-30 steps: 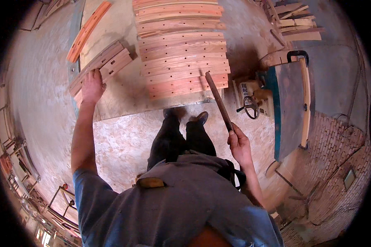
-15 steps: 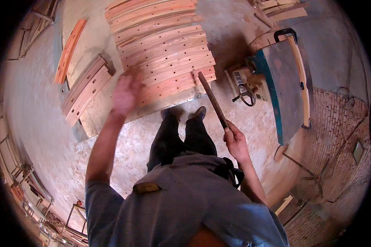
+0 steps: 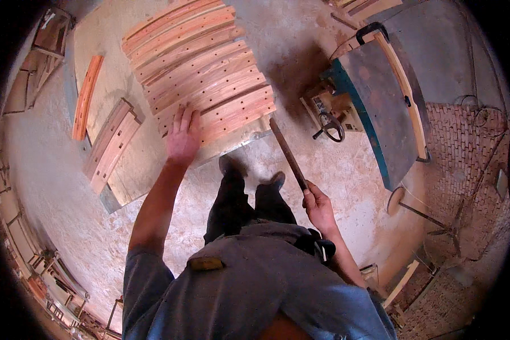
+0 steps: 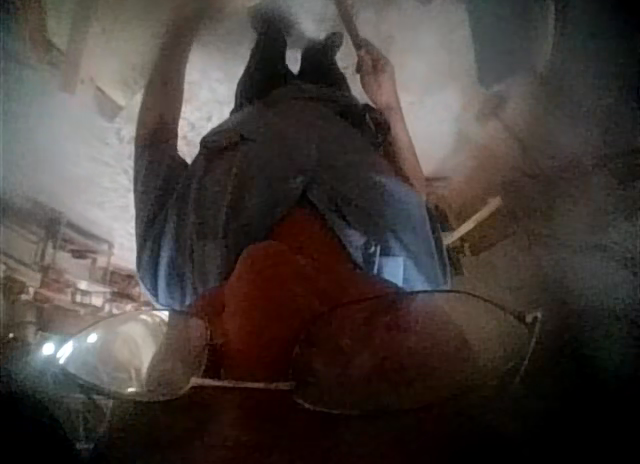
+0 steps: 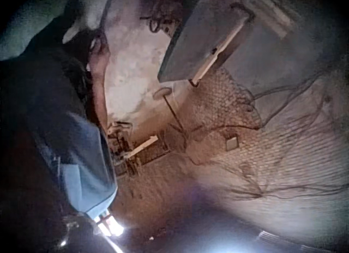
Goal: The person files the edges of small wooden planks using a metal file. They repeatedly pick up planks from a table, file them on a workbench, and place them back on the table.
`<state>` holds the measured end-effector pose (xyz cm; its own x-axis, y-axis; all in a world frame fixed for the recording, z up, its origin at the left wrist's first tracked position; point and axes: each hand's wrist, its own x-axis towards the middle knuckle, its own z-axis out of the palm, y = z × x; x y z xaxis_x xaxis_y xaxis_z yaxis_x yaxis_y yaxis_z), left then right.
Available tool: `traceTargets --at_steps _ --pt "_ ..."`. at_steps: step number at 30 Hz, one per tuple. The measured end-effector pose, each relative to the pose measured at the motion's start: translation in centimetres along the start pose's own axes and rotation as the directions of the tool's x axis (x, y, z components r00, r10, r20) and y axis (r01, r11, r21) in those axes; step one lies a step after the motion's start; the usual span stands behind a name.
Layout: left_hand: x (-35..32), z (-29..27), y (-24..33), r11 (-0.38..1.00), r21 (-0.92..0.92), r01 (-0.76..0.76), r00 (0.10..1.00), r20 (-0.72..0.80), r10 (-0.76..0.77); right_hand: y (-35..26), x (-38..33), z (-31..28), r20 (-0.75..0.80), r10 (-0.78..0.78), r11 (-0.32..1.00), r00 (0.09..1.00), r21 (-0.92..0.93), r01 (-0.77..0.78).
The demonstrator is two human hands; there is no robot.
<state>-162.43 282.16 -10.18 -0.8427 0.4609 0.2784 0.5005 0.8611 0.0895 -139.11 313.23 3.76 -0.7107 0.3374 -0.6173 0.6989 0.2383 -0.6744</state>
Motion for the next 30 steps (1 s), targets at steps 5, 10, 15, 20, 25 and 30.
traceTargets --at_steps 5,10,15,20,25,30 --pt "-0.2 -5.9 5.4 0.722 -0.584 0.370 0.929 0.228 -0.291 2.5 -0.7 -3.3 -0.032 -0.001 1.000 0.999 0.027 0.002" --pt "0.9 -10.3 13.7 -0.500 -0.656 0.566 0.686 0.711 -0.156 7.1 -2.5 -8.0 -0.059 -0.059 0.996 0.997 0.065 0.063" --pt "1.9 -13.6 23.9 -0.765 -0.480 0.429 0.764 0.645 0.024 13.0 -5.7 -14.4 -0.083 -0.095 0.980 0.992 0.165 0.107" --pt "2.9 -14.0 33.5 -0.789 -0.479 0.386 0.836 0.544 0.078 19.3 -9.7 -21.7 -0.182 -0.022 0.955 0.983 0.287 0.074" --pt "4.7 -12.6 42.1 -0.764 -0.478 0.433 0.842 0.517 0.155 25.0 -11.8 -27.2 -0.276 0.034 0.919 0.961 0.386 0.078" --pt "6.8 -11.0 49.7 -0.769 -0.474 0.429 0.834 0.534 0.136 27.0 -12.4 -31.5 -0.317 0.110 0.901 0.942 0.431 0.040"
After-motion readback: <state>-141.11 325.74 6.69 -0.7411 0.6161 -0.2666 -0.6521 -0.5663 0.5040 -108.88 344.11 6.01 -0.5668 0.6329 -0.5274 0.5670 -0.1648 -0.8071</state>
